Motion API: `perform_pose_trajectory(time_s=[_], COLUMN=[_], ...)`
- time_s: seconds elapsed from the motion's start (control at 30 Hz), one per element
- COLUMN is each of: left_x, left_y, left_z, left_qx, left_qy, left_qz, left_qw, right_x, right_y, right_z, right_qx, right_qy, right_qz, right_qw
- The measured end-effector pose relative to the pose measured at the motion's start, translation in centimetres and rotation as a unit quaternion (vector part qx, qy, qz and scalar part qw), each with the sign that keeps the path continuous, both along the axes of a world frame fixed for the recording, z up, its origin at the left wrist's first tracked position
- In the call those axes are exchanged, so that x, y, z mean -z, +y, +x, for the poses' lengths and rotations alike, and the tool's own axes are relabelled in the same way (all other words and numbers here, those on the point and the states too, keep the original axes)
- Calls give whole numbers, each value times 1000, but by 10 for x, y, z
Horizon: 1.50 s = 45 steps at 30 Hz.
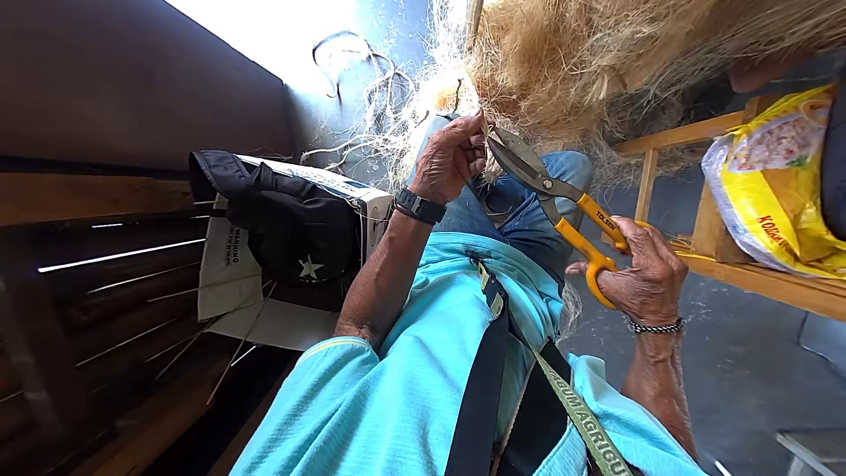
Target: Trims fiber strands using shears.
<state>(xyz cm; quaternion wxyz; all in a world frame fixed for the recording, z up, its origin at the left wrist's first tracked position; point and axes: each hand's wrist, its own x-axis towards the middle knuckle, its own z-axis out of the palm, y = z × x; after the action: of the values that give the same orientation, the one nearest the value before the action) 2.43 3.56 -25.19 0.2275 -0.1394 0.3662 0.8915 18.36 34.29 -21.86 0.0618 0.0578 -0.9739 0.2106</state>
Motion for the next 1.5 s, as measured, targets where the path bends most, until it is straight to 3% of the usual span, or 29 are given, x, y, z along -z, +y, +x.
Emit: perform_pose_trajectory(time_s=[0.4,0.7,1.17,1.5], left_x=[-6,-8,3,9], left_y=[-4,-7,-28,-20], left_z=[-8,-6,-9,-4], left_qx=[65,97,177,130], left_qy=[-82,-95,-7,-68], left_qz=[-75,-99,-148,-148], left_qw=[992,986,973,978], right_x=[-2,-7,-14,-16], right_y=[7,13,15,8], right_z=[1,2,-1,0], right_qx=[-11,-28,-57,-29], right_qy=[4,-37,-119,-82], right_qz=[42,14,-26,33], right_qw=[999,999,991,996])
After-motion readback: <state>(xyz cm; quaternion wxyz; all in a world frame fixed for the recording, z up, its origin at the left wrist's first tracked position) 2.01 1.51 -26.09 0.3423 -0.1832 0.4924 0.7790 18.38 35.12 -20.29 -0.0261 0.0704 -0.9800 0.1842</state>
